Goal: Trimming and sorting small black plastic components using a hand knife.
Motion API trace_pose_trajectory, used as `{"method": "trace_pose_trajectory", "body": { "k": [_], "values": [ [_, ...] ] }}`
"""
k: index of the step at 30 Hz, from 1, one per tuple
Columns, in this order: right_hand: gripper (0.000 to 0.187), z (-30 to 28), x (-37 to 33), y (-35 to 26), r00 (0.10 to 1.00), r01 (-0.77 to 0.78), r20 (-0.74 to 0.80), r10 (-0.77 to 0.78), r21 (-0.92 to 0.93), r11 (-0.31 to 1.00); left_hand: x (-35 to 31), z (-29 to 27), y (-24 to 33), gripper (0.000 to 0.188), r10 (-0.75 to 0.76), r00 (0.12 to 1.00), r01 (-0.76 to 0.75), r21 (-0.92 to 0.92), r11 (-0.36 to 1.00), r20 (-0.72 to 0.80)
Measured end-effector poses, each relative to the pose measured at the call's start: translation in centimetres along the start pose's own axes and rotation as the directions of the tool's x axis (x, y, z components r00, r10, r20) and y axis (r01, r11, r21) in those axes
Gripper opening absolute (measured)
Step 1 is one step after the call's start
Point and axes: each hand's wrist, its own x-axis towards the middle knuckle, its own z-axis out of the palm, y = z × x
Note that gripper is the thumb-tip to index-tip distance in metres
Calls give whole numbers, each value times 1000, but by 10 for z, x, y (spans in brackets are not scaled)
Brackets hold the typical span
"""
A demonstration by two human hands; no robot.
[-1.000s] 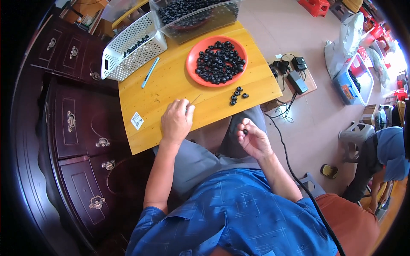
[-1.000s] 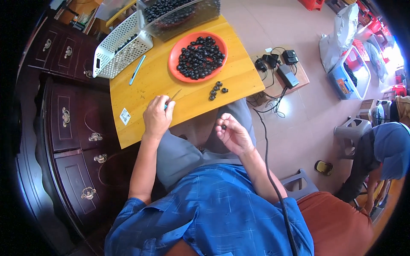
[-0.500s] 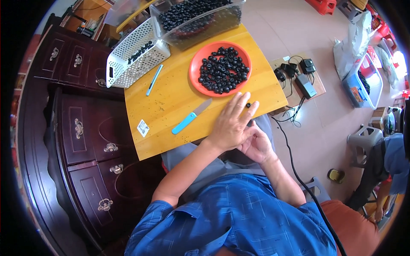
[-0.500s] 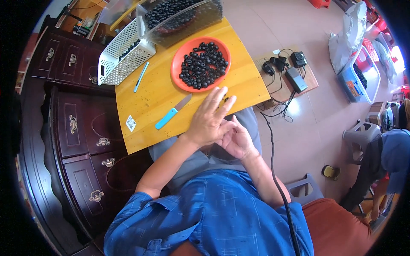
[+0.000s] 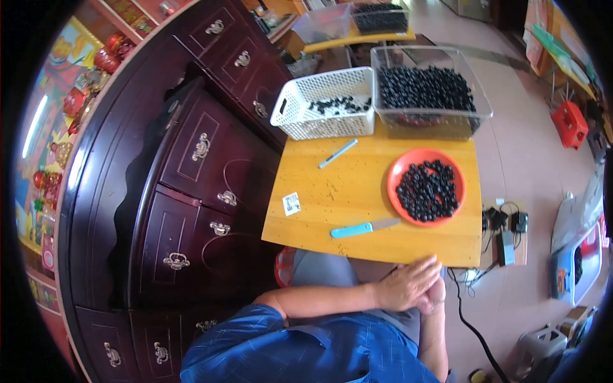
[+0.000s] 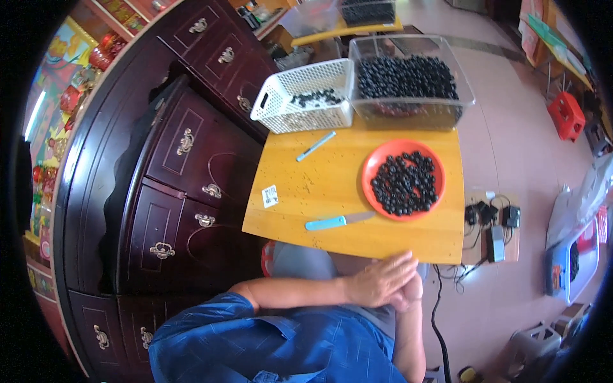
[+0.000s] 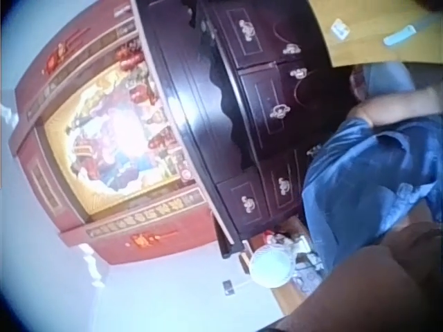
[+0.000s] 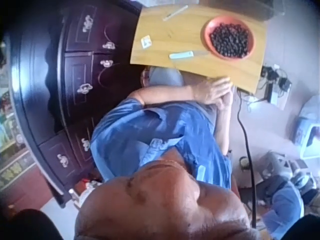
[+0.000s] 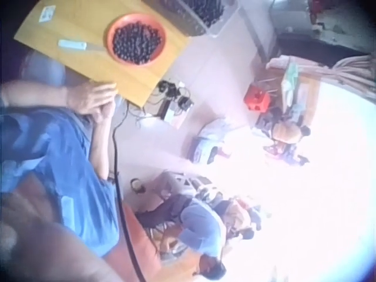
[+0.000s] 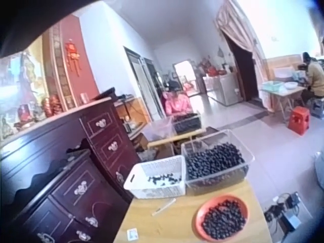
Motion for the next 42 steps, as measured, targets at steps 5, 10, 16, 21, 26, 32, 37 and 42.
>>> {"method": "trace_pose_trajectory", "body": {
  "k": [5, 10, 16, 21, 26, 32, 37, 42],
  "values": [
    [47, -23, 2, 10, 993, 1, 118, -5, 36, 999, -17, 11, 15, 60, -22, 1000, 21, -52, 998, -22],
    [36, -56, -11, 47, 982, 75, 159, -103, 175, 982, -22, -2, 13, 51, -35, 997, 26, -124, 992, -70],
    [32, 80, -56, 47, 954, 270, -165, -250, 111, 956, -8, -22, 33, 58, -155, 967, 65, -395, 917, -202],
    [27, 130, -45, 49, 696, 709, 298, -653, -431, 559, -4, -13, 41, 63, -635, 768, 22, -987, 157, -84],
    [24, 198, -52, 72, 455, 657, 669, -587, -697, -286, -7, -40, 22, 67, -544, 837, -269, -821, -503, 60],
    [38, 203, -35, 105, 421, 535, 801, -425, -598, -597, -24, -66, 4, 64, -449, 890, -238, -764, -600, 76],
    [65, 213, -29, 106, 521, 537, 804, -287, -570, -621, -20, -97, 23, 46, -671, 677, -171, -822, -543, 302],
    [64, 212, -8, 108, 487, 529, 820, -300, -551, -646, -26, -98, 22, 43, -625, 703, -121, -808, -576, 340]
  ]
}}
